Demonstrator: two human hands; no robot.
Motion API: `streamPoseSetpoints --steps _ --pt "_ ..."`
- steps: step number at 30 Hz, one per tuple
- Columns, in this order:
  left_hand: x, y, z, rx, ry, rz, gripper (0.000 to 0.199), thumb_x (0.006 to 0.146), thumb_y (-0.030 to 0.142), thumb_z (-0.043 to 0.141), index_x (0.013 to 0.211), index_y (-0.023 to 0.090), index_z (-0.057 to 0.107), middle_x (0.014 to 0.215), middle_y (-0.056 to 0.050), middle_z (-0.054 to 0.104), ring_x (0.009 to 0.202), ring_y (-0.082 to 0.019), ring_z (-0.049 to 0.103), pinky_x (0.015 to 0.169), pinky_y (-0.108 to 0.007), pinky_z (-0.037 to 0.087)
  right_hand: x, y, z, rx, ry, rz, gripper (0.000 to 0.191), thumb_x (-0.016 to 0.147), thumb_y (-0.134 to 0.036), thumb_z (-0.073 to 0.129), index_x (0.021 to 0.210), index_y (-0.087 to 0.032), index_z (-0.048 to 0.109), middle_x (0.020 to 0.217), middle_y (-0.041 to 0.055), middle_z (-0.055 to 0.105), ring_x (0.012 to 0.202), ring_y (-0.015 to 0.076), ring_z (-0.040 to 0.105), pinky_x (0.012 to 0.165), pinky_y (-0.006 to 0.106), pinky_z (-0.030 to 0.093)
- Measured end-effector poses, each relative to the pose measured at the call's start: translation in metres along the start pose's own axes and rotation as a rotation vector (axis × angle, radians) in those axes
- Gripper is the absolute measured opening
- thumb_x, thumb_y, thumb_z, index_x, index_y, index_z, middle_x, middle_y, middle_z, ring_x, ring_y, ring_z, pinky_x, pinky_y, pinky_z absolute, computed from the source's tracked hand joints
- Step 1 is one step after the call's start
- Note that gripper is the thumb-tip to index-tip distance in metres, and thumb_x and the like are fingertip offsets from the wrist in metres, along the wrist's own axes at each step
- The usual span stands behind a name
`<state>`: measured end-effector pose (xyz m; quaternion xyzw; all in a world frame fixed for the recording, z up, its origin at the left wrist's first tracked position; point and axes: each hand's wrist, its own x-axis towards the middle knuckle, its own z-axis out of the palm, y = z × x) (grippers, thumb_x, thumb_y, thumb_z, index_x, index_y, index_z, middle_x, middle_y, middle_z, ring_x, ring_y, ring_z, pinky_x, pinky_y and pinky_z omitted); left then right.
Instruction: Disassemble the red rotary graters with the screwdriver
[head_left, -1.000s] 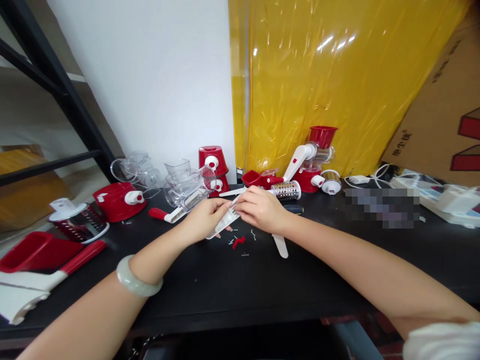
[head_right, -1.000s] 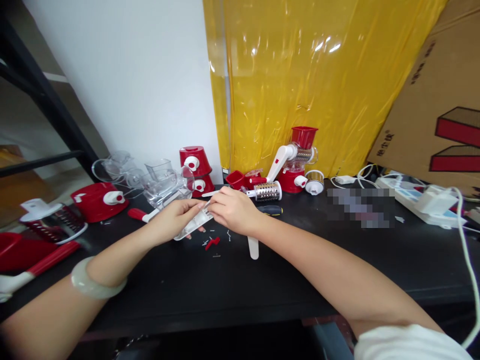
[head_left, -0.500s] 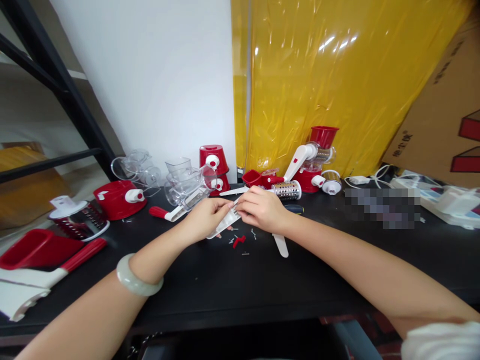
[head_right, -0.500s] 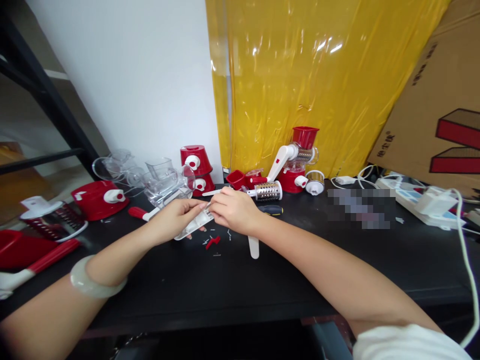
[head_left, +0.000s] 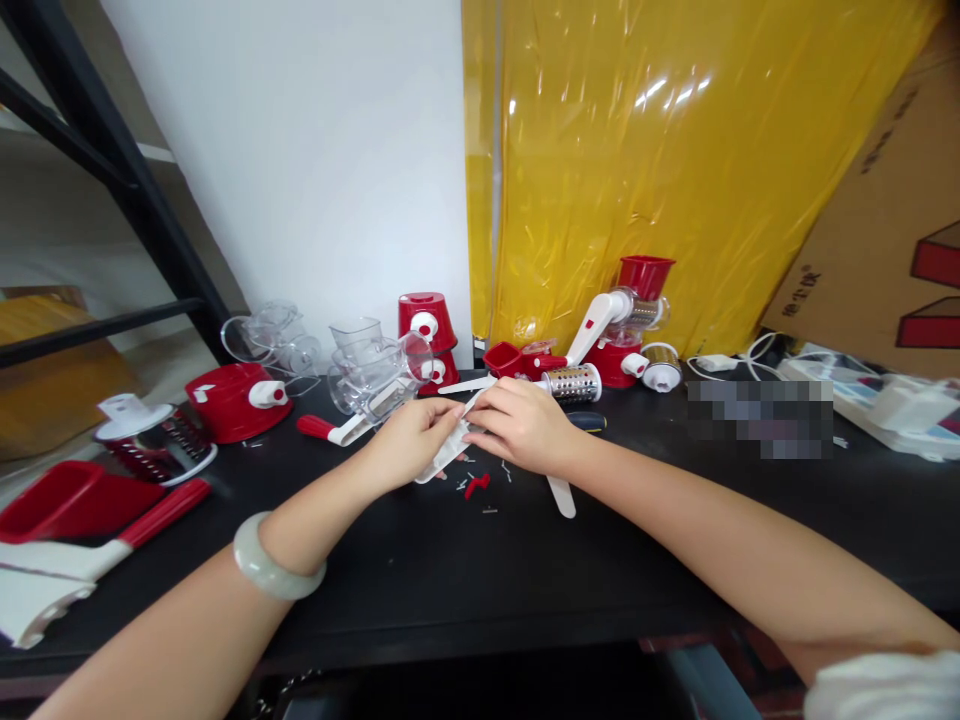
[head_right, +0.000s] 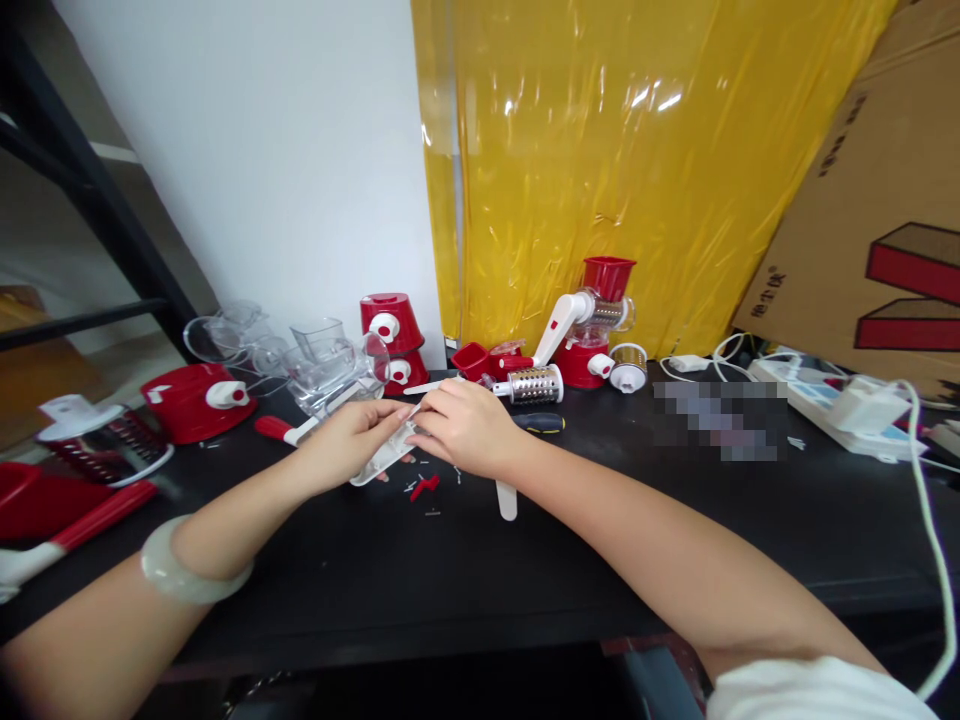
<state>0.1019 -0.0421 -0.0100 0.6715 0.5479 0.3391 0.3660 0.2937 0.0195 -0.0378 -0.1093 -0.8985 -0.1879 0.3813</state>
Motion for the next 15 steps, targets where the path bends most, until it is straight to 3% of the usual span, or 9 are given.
streamPoseSetpoints --steps 9,15 --pt "0.003 -0.011 0.001 0.044 0.006 0.039 0.040 0.085 0.053 0.056 0.099 0.019 0.070 0.066 -0.001 0.067 0.048 -0.014 0.058 0.042 -0.022 0.046 0.000 -0.004 0.005 -0.161 0.022 -0.040 0.025 0.096 -0.025 0.050 0.080 -0.016 0.066 0.077 0.0057 0.062 0.077 0.0180 0.047 0.066 0.032 0.038" --pt "-0.001 -0.004 0.002 0.046 -0.008 0.040 0.037 0.086 0.047 0.055 0.103 0.018 0.071 0.078 -0.004 0.071 0.059 -0.016 0.063 0.045 -0.023 0.050 0.001 -0.012 -0.002 -0.390 0.034 -0.284 0.024 0.096 -0.016 0.045 0.082 -0.016 0.064 0.075 0.0046 0.059 0.076 0.0179 0.049 0.062 0.034 0.033"
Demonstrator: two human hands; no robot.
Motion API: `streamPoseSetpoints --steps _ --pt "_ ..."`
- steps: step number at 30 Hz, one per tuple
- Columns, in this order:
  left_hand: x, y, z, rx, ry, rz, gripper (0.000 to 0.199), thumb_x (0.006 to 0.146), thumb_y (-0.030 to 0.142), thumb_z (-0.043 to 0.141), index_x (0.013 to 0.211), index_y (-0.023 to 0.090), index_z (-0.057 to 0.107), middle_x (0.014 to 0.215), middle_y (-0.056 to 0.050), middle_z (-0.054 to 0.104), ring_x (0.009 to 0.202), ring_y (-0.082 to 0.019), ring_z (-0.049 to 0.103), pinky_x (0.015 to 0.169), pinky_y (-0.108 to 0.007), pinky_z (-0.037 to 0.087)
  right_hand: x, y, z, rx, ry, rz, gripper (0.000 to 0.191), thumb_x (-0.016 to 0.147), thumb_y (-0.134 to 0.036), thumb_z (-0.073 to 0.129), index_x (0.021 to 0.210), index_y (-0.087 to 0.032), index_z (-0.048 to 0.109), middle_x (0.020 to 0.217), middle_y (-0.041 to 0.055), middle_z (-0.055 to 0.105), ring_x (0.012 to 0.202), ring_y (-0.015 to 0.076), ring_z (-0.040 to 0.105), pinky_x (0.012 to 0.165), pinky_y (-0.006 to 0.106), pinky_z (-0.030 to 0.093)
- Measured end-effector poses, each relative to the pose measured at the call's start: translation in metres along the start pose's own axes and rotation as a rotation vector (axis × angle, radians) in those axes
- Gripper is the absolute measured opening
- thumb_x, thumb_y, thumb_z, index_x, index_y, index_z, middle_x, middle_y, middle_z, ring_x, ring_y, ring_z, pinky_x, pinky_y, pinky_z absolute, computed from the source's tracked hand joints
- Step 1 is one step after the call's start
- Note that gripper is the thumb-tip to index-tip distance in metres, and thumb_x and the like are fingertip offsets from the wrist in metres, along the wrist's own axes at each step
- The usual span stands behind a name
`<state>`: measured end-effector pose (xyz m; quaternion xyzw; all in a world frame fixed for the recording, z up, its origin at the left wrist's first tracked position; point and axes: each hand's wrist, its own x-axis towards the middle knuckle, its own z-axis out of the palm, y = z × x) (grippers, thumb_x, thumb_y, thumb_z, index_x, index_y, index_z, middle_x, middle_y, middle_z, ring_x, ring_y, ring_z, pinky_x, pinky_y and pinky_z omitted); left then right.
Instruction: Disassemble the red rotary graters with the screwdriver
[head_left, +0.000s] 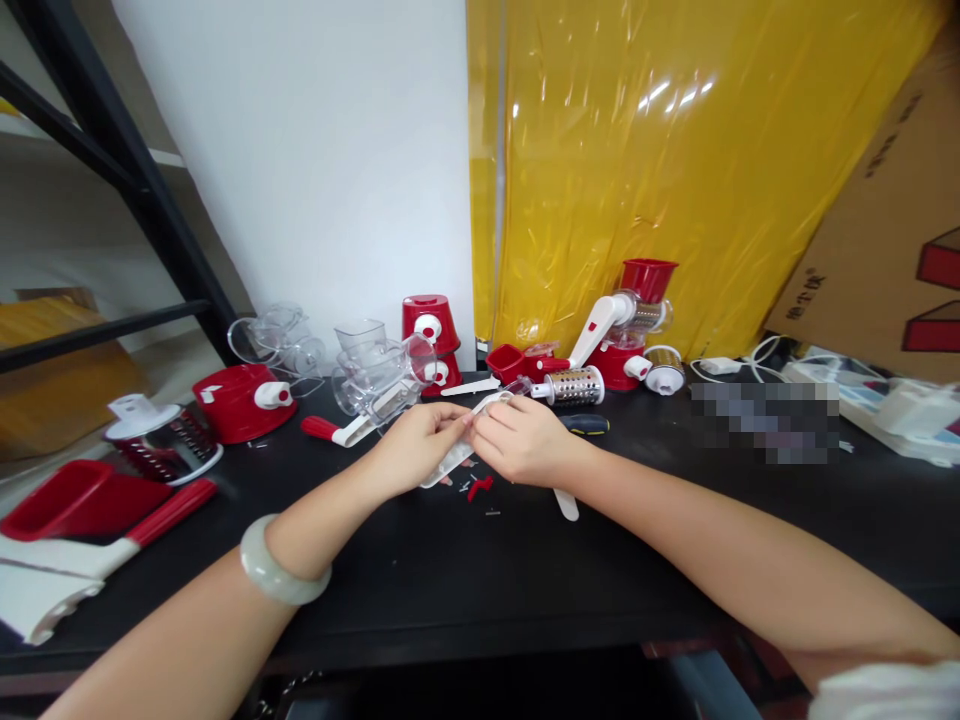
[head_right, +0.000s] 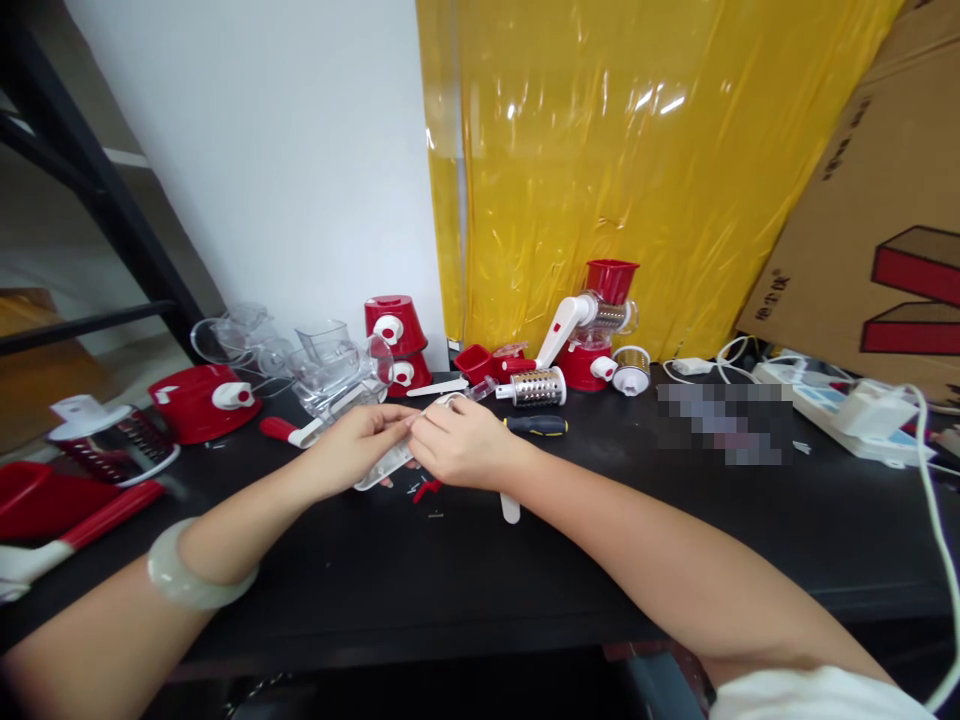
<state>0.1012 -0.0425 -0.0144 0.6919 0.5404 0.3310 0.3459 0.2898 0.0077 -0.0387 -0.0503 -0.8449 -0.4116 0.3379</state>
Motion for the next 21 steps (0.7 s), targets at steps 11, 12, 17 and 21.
streamPoseSetpoints --steps 11,12,17,21 --pt "-0.006 0.012 0.002 -0.024 -0.023 -0.104 0.038 0.084 0.040 0.055 0.112 0.019 0.069 0.078 -0.004 0.070 0.059 -0.018 0.065 0.043 -0.027 0.054 0.006 -0.007 -0.005 -0.060 0.021 -0.105 0.022 0.095 -0.016 0.044 0.078 -0.018 0.058 0.071 0.0027 0.053 0.071 0.0172 0.046 0.064 0.035 0.030" --pt "-0.006 0.013 0.002 -0.043 -0.023 -0.128 0.038 0.083 0.039 0.056 0.112 0.019 0.070 0.078 -0.004 0.071 0.059 -0.018 0.065 0.044 -0.027 0.055 0.008 -0.009 -0.006 -0.056 0.005 -0.092 0.023 0.095 -0.016 0.043 0.078 -0.017 0.057 0.071 0.0029 0.052 0.071 0.0174 0.046 0.063 0.035 0.030" --pt "-0.003 0.014 0.001 -0.236 0.037 -0.182 0.034 0.077 0.040 0.065 0.102 0.018 0.070 0.071 -0.001 0.069 0.056 -0.015 0.062 0.046 -0.027 0.055 0.016 -0.009 -0.008 -0.036 -0.087 0.087 0.025 0.096 -0.013 0.038 0.081 -0.016 0.058 0.073 0.0051 0.054 0.070 0.0185 0.046 0.062 0.034 0.030" --pt "-0.002 0.013 0.000 -0.405 0.005 -0.185 0.033 0.074 0.046 0.071 0.085 0.014 0.070 0.068 -0.002 0.068 0.055 -0.011 0.059 0.051 -0.023 0.053 0.013 0.005 -0.010 0.001 -0.109 0.148 0.030 0.097 -0.011 0.035 0.079 -0.015 0.058 0.072 0.0064 0.054 0.072 0.0192 0.046 0.063 0.033 0.032"
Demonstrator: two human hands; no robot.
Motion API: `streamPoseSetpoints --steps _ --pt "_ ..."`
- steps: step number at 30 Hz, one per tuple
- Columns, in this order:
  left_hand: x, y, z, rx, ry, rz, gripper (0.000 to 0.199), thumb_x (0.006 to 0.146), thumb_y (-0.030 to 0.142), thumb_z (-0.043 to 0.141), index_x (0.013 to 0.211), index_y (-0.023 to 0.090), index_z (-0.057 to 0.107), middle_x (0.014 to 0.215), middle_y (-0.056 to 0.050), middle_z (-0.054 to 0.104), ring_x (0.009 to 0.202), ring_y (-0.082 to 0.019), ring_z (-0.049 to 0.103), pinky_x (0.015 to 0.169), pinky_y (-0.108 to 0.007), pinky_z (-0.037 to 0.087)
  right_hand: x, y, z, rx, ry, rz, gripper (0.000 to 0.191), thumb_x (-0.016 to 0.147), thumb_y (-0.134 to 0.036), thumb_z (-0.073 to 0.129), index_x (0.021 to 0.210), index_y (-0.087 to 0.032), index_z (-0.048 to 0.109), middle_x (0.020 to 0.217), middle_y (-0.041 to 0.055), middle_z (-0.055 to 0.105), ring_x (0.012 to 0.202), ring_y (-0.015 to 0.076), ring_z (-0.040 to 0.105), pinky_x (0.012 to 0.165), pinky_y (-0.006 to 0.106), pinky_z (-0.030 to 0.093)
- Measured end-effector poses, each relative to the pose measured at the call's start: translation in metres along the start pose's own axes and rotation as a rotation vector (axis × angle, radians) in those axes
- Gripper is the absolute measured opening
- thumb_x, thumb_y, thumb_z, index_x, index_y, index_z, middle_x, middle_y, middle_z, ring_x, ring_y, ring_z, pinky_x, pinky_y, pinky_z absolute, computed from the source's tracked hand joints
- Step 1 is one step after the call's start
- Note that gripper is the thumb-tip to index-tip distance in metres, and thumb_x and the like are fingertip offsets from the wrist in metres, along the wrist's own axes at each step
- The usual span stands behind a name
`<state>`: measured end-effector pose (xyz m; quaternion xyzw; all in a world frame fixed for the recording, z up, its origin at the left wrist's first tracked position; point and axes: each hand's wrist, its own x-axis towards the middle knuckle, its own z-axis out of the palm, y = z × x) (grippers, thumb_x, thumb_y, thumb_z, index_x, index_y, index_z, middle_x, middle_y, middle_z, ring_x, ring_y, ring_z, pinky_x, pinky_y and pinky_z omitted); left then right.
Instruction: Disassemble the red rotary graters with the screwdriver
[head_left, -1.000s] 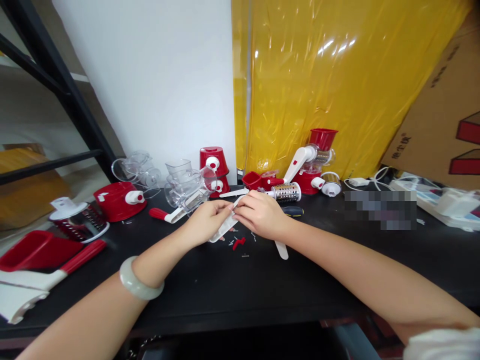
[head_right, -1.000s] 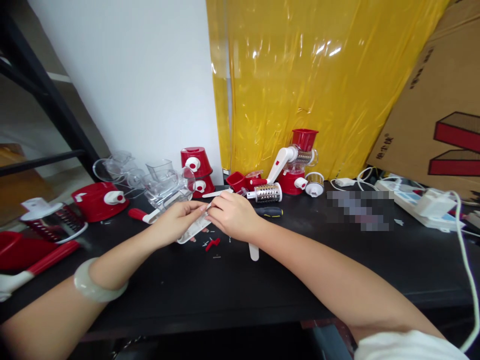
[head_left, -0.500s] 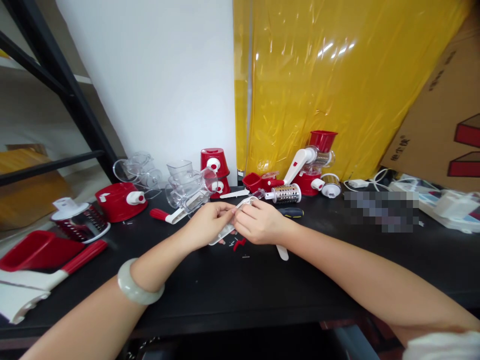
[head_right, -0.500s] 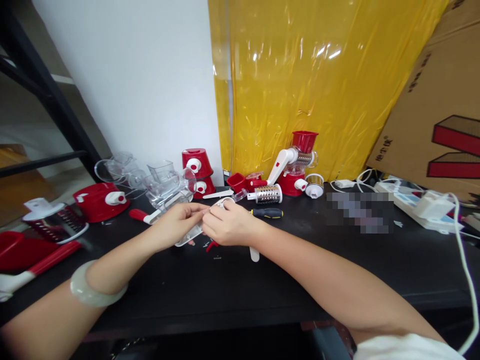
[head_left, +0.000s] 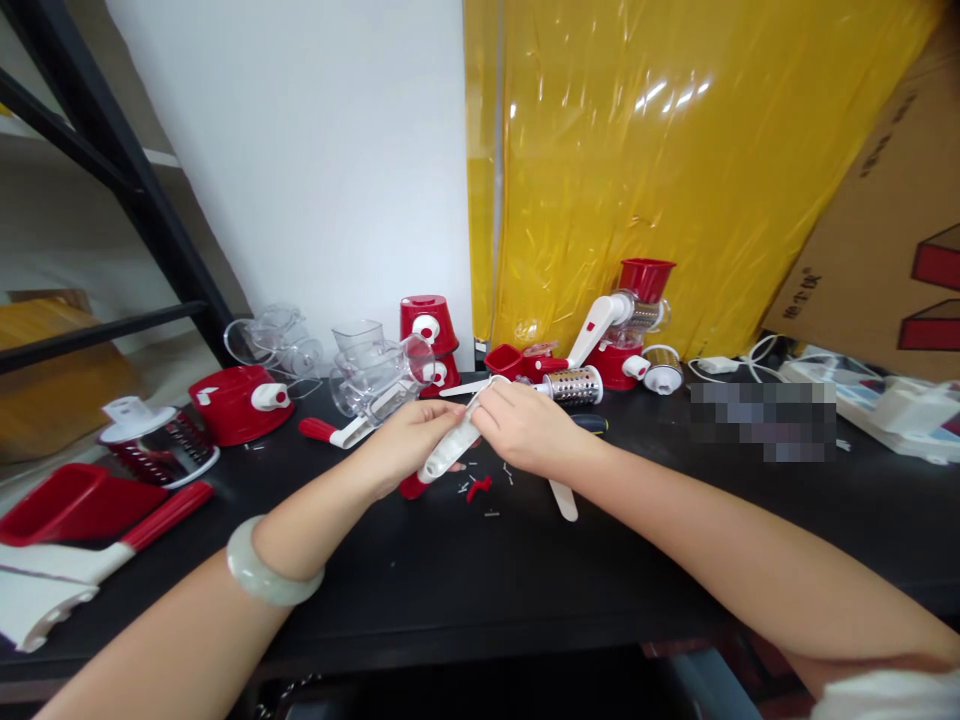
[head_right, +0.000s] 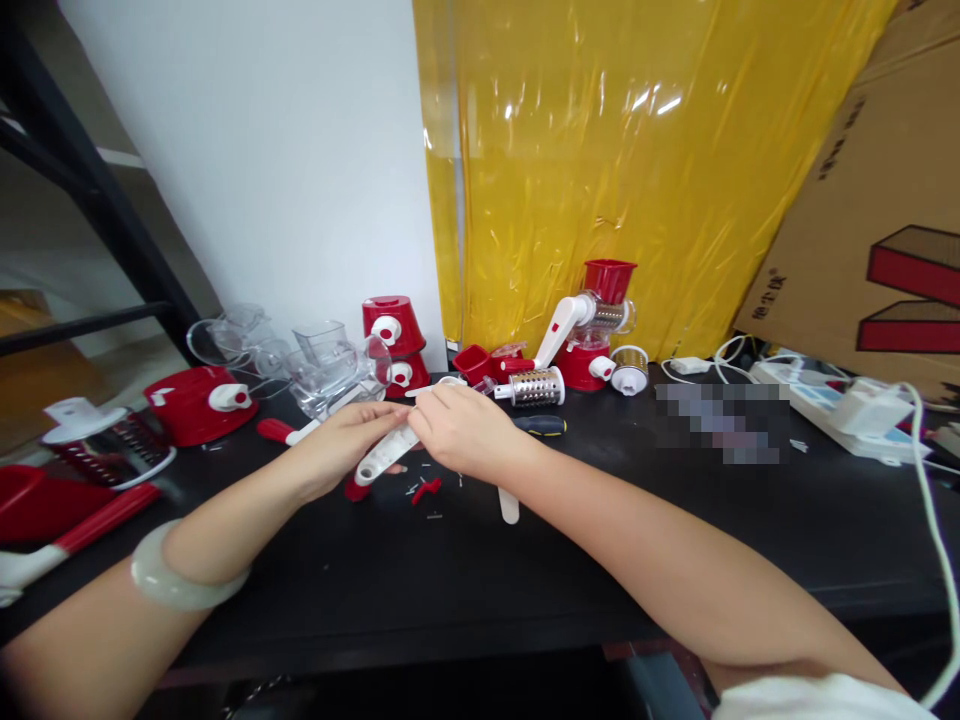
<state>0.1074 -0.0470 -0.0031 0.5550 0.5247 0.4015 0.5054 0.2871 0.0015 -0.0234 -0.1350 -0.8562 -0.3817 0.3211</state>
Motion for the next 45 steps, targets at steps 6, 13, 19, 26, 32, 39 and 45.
streamPoseSetpoints --steps 6,13,19,26,32,39,45 --pt "-0.003 0.004 0.003 -0.171 0.010 0.003 0.041 0.066 0.034 0.083 0.101 0.016 0.069 0.088 -0.005 0.074 0.074 -0.015 0.068 0.061 -0.024 0.058 -0.003 0.004 -0.003 -0.040 0.043 0.066 0.028 0.096 -0.010 0.038 0.078 -0.014 0.059 0.071 0.0071 0.054 0.072 0.0197 0.046 0.062 0.032 0.033" --pt "-0.004 0.002 0.008 -0.179 0.089 0.109 0.062 0.062 0.022 0.086 0.119 0.019 0.062 0.120 -0.009 0.070 0.084 -0.017 0.072 0.063 -0.025 0.061 -0.002 0.001 -0.001 0.073 -0.087 0.332 0.029 0.100 -0.022 0.037 0.084 -0.014 0.060 0.078 0.0085 0.059 0.073 0.0198 0.050 0.064 0.032 0.038" --pt "-0.007 0.003 0.010 -0.179 0.097 0.160 0.064 0.061 0.025 0.087 0.120 0.021 0.063 0.119 -0.008 0.071 0.081 -0.016 0.073 0.064 -0.024 0.062 0.001 0.000 -0.003 0.270 -0.212 0.488 0.028 0.100 -0.032 0.038 0.093 -0.013 0.057 0.084 0.0097 0.061 0.076 0.0198 0.054 0.064 0.030 0.039" --pt "-0.007 0.004 0.006 -0.120 0.161 0.176 0.049 0.068 0.043 0.082 0.109 0.020 0.069 0.085 -0.003 0.075 0.072 -0.017 0.072 0.056 -0.024 0.060 0.001 -0.001 -0.005 0.294 -0.246 0.364 0.027 0.101 -0.023 0.032 0.090 -0.015 0.056 0.076 0.0063 0.062 0.070 0.0185 0.055 0.064 0.031 0.036" --pt "-0.013 0.010 0.003 0.103 0.225 0.268 0.040 0.069 0.041 0.080 0.100 0.018 0.073 0.072 0.000 0.071 0.064 -0.016 0.069 0.055 -0.024 0.057 0.002 -0.016 -0.007 0.430 -0.209 0.320 0.020 0.096 -0.017 0.034 0.097 -0.014 0.054 0.083 0.0089 0.065 0.074 0.0197 0.057 0.066 0.032 0.039" --pt "-0.016 0.008 0.002 0.344 0.400 0.403 0.025 0.067 0.036 0.077 0.082 0.017 0.072 0.066 0.001 0.068 0.056 -0.014 0.063 0.051 -0.021 0.048 0.011 -0.032 -0.013 0.366 -0.159 0.361 0.019 0.094 -0.012 0.033 0.095 -0.014 0.052 0.076 0.0073 0.062 0.066 0.0191 0.055 0.062 0.031 0.040" --pt "-0.012 0.009 -0.004 0.385 0.508 0.465 0.026 0.072 0.042 0.073 0.079 0.017 0.070 0.066 0.000 0.067 0.054 -0.013 0.059 0.051 -0.022 0.044 0.013 -0.047 -0.014 0.089 -0.005 0.260 0.028 0.095 -0.009 0.030 0.079 -0.017 0.052 0.063 0.0042 0.056 0.057 0.0177 0.051 0.055 0.032 0.031"
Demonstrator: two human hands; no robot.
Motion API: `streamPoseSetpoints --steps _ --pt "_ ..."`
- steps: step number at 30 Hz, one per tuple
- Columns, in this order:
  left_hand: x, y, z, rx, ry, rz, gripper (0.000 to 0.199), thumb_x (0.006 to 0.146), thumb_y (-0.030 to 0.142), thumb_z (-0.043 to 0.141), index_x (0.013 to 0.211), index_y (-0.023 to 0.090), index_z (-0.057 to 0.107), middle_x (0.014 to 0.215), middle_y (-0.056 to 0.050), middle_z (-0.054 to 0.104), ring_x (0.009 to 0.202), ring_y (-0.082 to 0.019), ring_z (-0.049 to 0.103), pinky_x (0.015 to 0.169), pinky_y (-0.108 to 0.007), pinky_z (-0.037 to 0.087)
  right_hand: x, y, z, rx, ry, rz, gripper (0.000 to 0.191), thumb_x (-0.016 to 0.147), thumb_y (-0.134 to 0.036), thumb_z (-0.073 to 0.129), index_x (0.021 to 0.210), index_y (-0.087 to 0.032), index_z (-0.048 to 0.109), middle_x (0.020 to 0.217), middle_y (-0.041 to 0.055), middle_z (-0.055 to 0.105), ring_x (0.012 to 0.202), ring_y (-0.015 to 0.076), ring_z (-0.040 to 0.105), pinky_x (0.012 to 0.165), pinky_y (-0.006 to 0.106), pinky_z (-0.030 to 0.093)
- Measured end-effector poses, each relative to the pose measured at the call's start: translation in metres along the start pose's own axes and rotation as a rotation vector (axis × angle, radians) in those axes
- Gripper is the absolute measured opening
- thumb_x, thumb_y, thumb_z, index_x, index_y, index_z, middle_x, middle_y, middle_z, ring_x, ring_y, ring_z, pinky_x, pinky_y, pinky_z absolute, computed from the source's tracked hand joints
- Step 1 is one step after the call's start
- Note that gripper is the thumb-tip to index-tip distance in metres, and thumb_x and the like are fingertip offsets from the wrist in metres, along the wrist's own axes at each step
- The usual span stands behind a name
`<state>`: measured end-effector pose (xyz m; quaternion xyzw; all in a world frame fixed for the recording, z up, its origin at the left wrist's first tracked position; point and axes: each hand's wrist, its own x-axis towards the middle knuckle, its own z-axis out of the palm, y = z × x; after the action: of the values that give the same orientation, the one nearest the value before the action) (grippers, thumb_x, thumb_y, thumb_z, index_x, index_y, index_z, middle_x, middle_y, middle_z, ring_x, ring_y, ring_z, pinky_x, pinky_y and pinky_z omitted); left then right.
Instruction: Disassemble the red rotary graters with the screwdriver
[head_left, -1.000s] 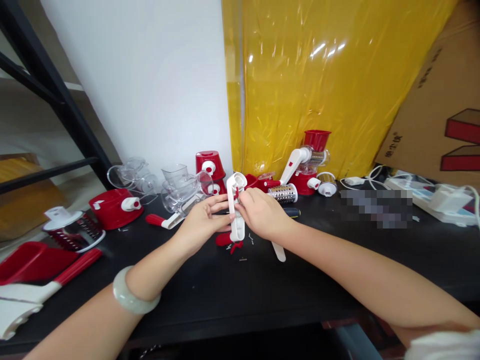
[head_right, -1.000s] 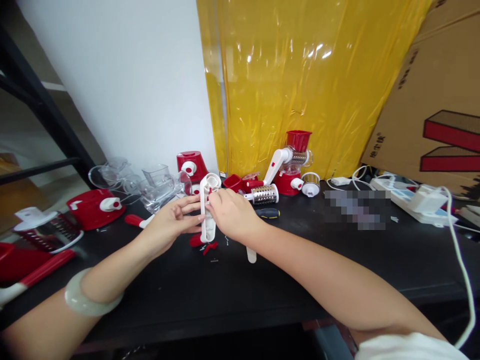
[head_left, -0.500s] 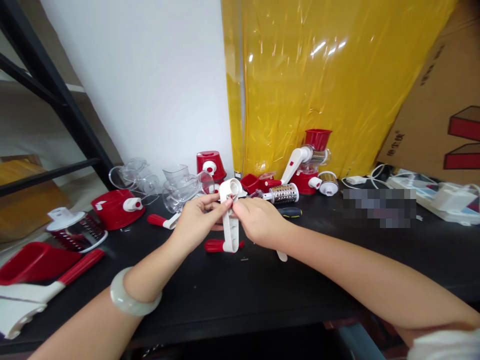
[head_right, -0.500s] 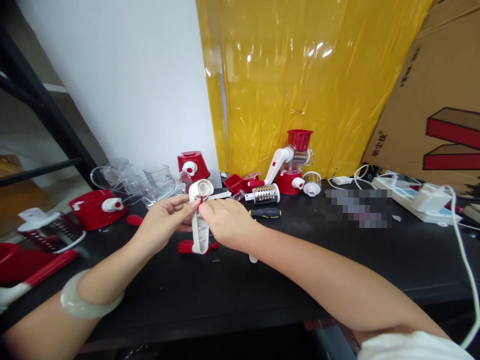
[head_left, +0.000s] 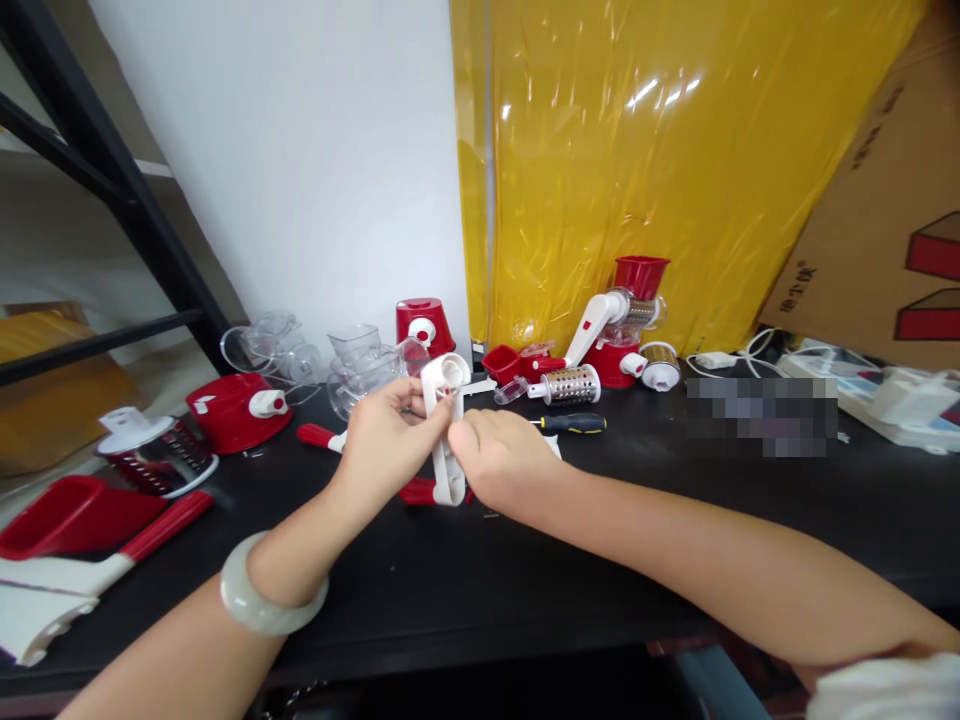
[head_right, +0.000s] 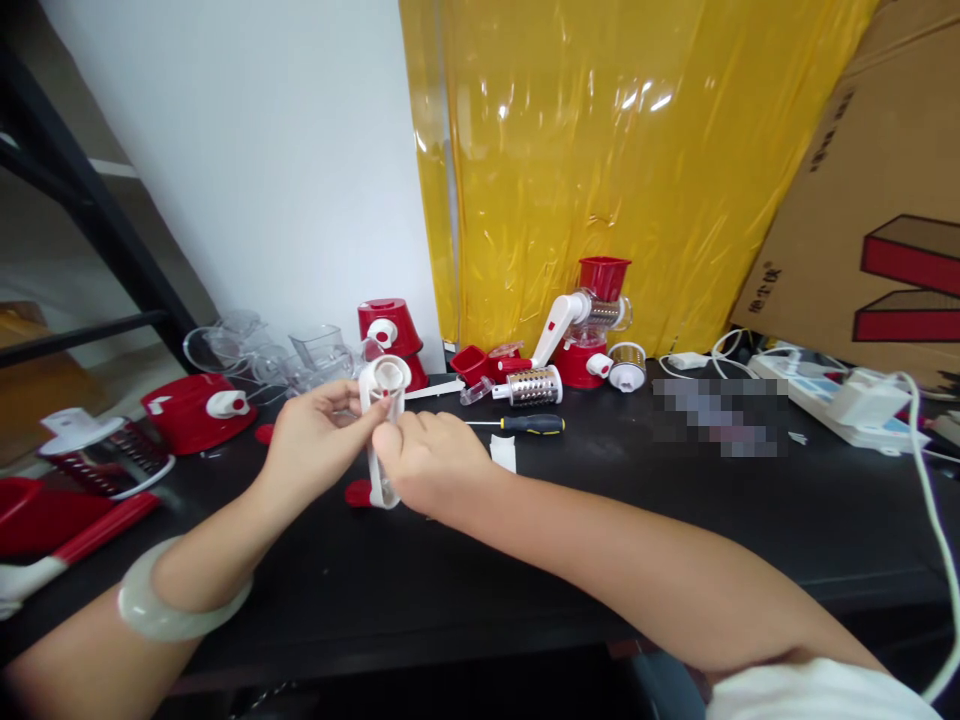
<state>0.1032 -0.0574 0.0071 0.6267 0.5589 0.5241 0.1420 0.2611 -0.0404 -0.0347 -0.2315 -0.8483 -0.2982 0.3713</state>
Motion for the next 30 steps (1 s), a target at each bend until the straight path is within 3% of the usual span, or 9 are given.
streamPoseSetpoints --steps 2,4,9,13,16,22,26,30 --pt "0.006 -0.002 -0.005 0.044 0.099 0.021 0.027 0.073 0.044 0.071 0.079 0.017 0.069 0.066 0.001 0.066 0.053 -0.012 0.058 0.052 -0.022 0.044 -0.001 -0.005 -0.004 0.027 0.034 -0.068 0.027 0.094 -0.010 0.032 0.076 -0.019 0.050 0.061 0.0026 0.055 0.055 0.0166 0.050 0.054 0.032 0.030" --pt "0.011 -0.004 -0.010 0.037 0.156 0.024 0.029 0.074 0.046 0.070 0.081 0.017 0.069 0.068 0.001 0.065 0.053 -0.012 0.059 0.054 -0.023 0.046 0.001 -0.003 -0.011 0.107 -0.022 -0.107 0.024 0.094 -0.012 0.034 0.079 -0.019 0.051 0.063 0.0021 0.056 0.056 0.0158 0.050 0.054 0.031 0.030" --pt "0.012 -0.006 -0.010 0.020 0.092 0.021 0.030 0.076 0.045 0.069 0.086 0.017 0.069 0.078 -0.001 0.069 0.058 -0.014 0.063 0.056 -0.023 0.048 0.009 0.039 -0.025 0.347 -0.380 0.098 0.013 0.095 -0.020 0.045 0.087 -0.017 0.055 0.076 0.0025 0.062 0.061 0.0137 0.053 0.054 0.027 0.031" --pt "0.010 -0.008 -0.003 -0.028 0.028 -0.002 0.030 0.074 0.044 0.072 0.086 0.017 0.069 0.089 -0.004 0.073 0.064 -0.016 0.066 0.058 -0.023 0.049 0.004 0.073 -0.016 0.684 -0.741 0.079 0.009 0.084 -0.010 0.059 0.080 -0.017 0.060 0.078 0.0007 0.067 0.068 0.0119 0.059 0.060 0.023 0.039" --pt "0.010 -0.009 -0.002 -0.056 0.000 -0.002 0.030 0.073 0.042 0.072 0.090 0.017 0.070 0.094 -0.006 0.074 0.069 -0.018 0.069 0.062 -0.024 0.050 -0.003 0.081 -0.005 0.790 -0.883 0.093 0.011 0.080 -0.007 0.059 0.077 -0.016 0.062 0.080 0.0012 0.069 0.068 0.0110 0.061 0.061 0.021 0.042" --pt "0.010 -0.007 -0.003 0.009 -0.006 -0.023 0.026 0.071 0.036 0.073 0.091 0.019 0.069 0.085 -0.003 0.076 0.059 -0.017 0.067 0.056 -0.023 0.046 -0.009 0.079 0.004 0.831 -1.007 0.122 0.012 0.078 -0.007 0.059 0.080 -0.017 0.065 0.077 0.0004 0.070 0.068 0.0107 0.063 0.058 0.019 0.043" --pt "0.011 -0.010 -0.004 0.034 -0.013 -0.024 0.024 0.071 0.034 0.073 0.089 0.019 0.069 0.072 0.000 0.074 0.057 -0.018 0.067 0.055 -0.023 0.045 -0.010 0.080 0.004 0.822 -1.024 0.114 0.011 0.078 -0.009 0.060 0.082 -0.018 0.065 0.078 -0.0003 0.070 0.067 0.0101 0.062 0.058 0.019 0.043" --pt "0.012 -0.015 -0.004 0.021 -0.042 -0.021 0.027 0.072 0.036 0.073 0.094 0.020 0.069 0.076 -0.001 0.075 0.062 -0.019 0.069 0.058 -0.024 0.047 -0.008 0.081 0.002 0.811 -0.994 0.100 0.009 0.079 -0.014 0.064 0.088 -0.018 0.065 0.074 -0.0010 0.067 0.062 0.0098 0.059 0.055 0.019 0.041"
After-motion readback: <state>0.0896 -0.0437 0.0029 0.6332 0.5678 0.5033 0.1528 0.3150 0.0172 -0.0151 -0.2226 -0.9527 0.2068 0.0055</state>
